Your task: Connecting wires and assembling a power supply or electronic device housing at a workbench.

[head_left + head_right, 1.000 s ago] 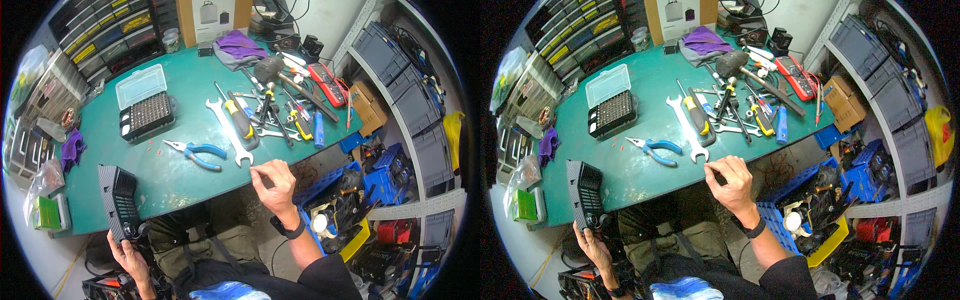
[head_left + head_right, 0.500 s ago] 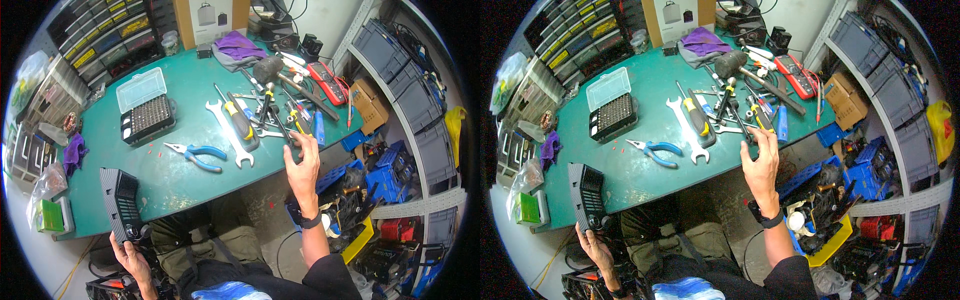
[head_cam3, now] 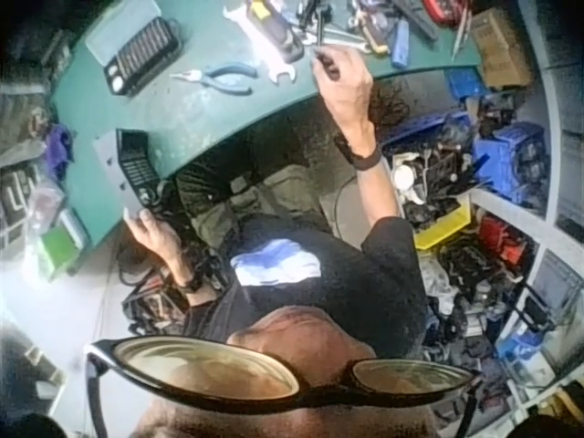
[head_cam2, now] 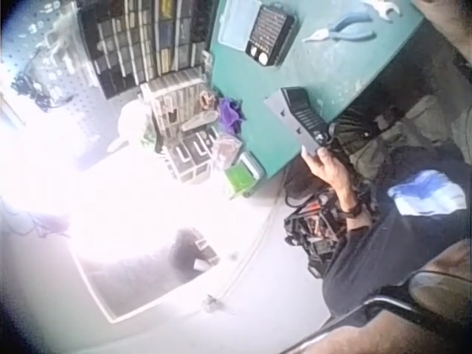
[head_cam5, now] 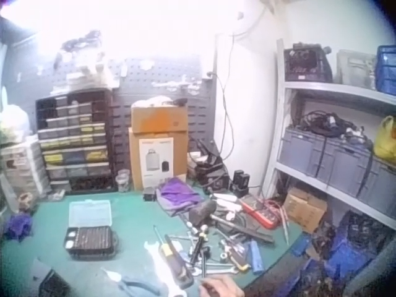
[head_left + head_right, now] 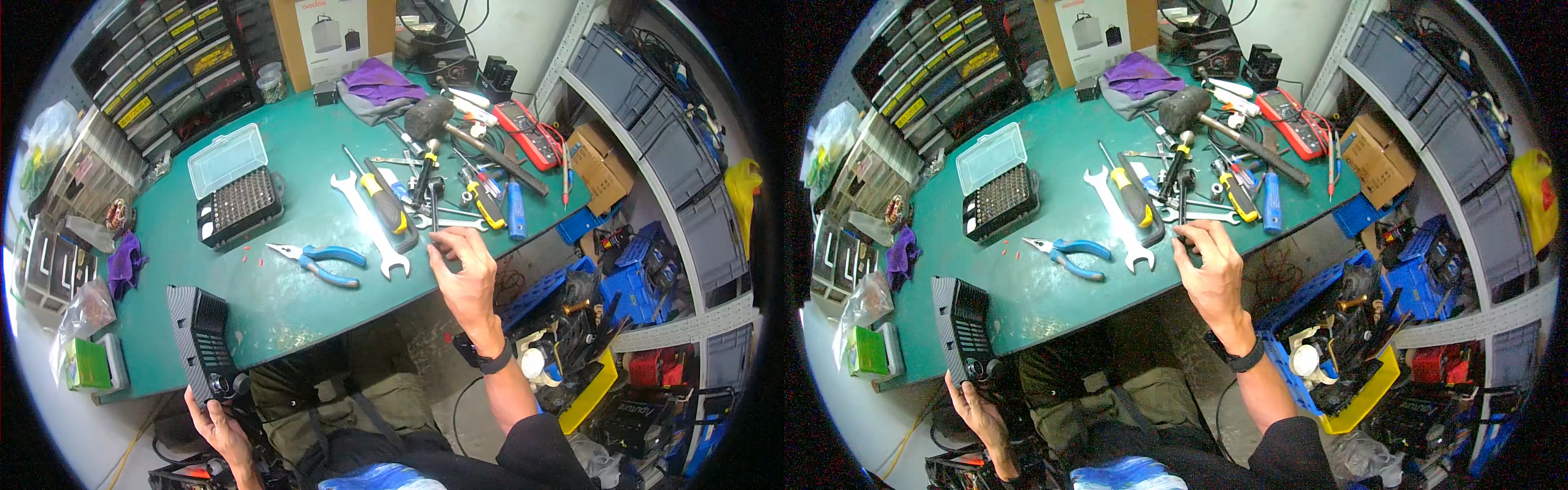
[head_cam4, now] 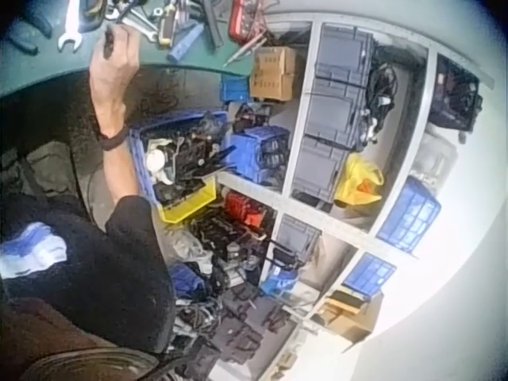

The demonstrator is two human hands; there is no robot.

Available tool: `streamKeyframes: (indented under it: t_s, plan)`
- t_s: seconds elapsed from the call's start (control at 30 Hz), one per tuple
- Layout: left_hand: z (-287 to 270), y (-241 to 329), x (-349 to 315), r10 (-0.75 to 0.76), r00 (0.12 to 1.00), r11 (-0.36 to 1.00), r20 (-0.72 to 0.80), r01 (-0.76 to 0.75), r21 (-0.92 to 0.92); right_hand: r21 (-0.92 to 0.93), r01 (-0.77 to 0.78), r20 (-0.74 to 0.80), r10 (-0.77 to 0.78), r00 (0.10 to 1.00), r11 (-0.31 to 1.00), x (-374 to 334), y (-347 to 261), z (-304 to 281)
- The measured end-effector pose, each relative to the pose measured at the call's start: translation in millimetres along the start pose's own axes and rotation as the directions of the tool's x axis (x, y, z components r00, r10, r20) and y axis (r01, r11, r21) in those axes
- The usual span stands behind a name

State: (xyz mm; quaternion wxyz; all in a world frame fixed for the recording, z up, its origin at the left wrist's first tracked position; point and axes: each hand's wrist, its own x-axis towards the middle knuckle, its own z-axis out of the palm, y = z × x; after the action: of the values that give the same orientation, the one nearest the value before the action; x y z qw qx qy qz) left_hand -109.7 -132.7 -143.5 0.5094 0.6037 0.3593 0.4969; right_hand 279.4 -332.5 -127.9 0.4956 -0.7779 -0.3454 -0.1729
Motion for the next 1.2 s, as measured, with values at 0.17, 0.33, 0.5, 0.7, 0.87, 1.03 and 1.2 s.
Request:
streamKeyframes:
  t_s: [0.17, 0.33, 0.5, 0.7, 0.87, 1.03, 1.2]
  plan:
    - [2, 0, -1, -0.017, 1.000, 1.000, -0.018, 0.017, -0.008, 0.002, -0.049, -0.057, 0.049, 0.997, 0.999, 5, 10, -10]
    - [0, -3, 1, -0.003, 1.000, 1.000, 0.001, 0.003, -0.015, -0.055, -0.040, -0.132, 0.032, 0.991, 0.998, 18, 29, -14]
    - [-8, -9, 1, 0.017, 0.999, 1.000, 0.031, -0.017, 0.010, -0.218, 0.000, -0.110, -0.024, 0.994, 0.976, 14, 16, -14]
    - [-11, -10, -2, -0.023, 1.000, 1.000, 0.005, 0.023, 0.020, -0.125, 0.129, 0.056, -0.123, 0.991, 0.984, 23, -1, -2]
    - [-14, -14, -3, -0.054, 0.998, 0.999, 0.027, 0.053, 0.011, -0.261, 0.231, 0.180, -0.188, 0.966, 0.937, 29, 3, 8]
    - [-12, -13, -2, -0.025, 0.999, 1.000, 0.022, 0.025, -0.008, -0.252, 0.225, 0.187, -0.180, 0.966, 0.941, 27, 5, 10]
    - [-10, -13, -1, -0.026, 0.999, 0.999, 0.039, 0.027, -0.020, -0.229, 0.253, 0.222, -0.203, 0.954, 0.940, 28, 3, 6]
